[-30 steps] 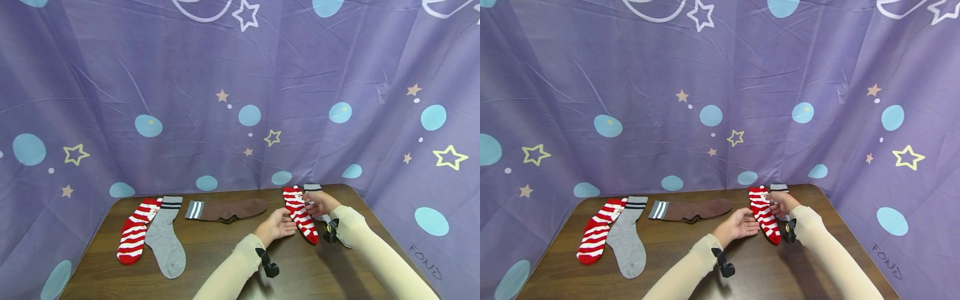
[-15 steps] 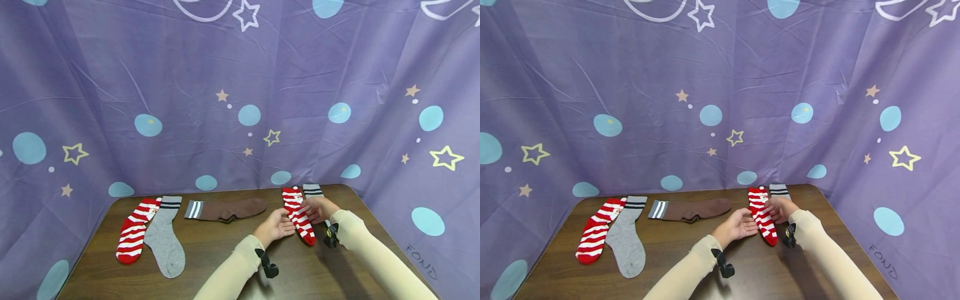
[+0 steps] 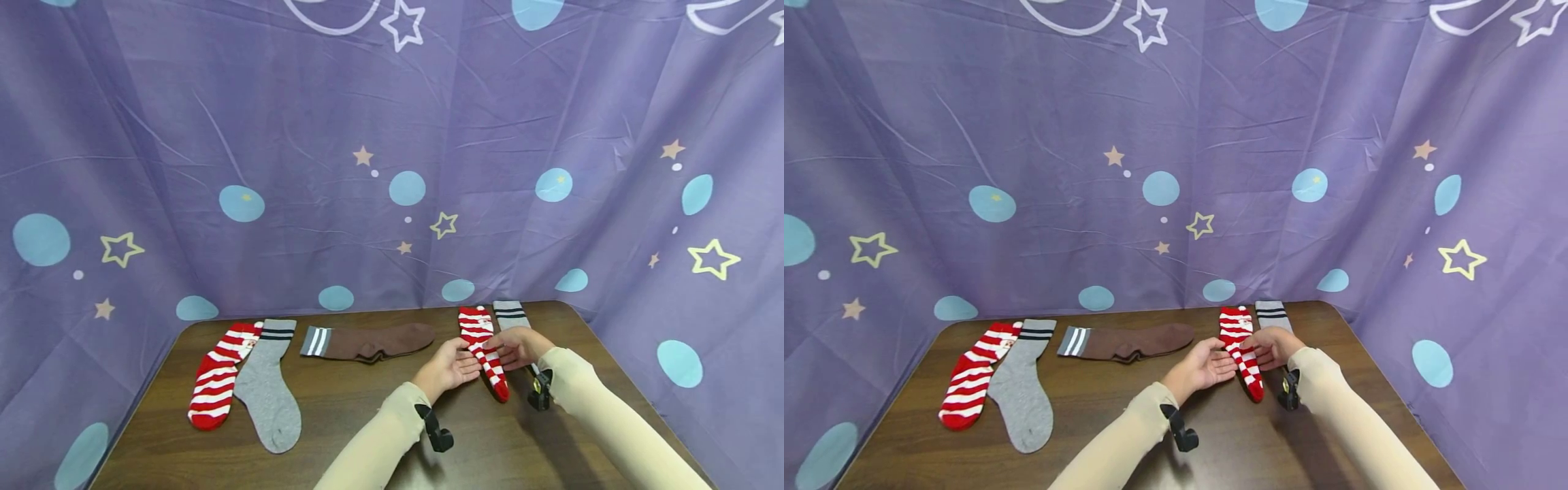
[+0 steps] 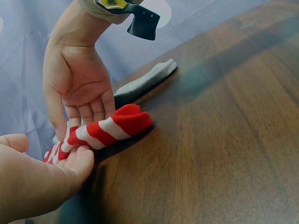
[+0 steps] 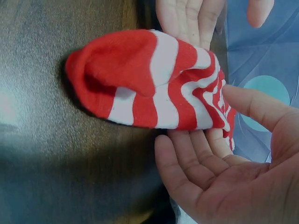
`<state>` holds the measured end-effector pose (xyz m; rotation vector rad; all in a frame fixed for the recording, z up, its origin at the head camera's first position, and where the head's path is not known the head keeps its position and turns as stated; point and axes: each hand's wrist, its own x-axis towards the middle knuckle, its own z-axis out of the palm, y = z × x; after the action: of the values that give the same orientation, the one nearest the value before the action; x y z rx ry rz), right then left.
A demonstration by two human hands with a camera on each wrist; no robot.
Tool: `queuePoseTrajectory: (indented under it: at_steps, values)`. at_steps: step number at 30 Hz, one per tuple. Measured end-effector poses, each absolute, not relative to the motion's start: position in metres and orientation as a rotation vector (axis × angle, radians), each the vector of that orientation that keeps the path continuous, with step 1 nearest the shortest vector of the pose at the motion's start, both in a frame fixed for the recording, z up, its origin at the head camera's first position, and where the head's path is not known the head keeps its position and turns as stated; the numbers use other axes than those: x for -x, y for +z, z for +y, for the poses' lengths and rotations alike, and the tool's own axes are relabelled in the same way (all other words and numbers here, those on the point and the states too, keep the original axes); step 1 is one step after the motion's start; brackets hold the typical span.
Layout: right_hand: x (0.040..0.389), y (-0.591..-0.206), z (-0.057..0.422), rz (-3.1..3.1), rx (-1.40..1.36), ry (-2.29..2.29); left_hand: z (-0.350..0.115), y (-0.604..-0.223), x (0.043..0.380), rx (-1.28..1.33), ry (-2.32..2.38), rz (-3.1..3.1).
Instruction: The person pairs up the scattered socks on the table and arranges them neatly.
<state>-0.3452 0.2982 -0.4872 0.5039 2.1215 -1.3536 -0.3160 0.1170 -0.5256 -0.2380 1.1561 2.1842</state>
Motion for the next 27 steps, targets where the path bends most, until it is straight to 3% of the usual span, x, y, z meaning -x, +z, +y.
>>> queuePoseTrajectory:
  at_steps: [27]
  values:
    - [0.3471,-0.4976,0.2896,2.007,-0.440,-1.448,0.1143,-0.5302,0.3202,0.304,2.219,1.226]
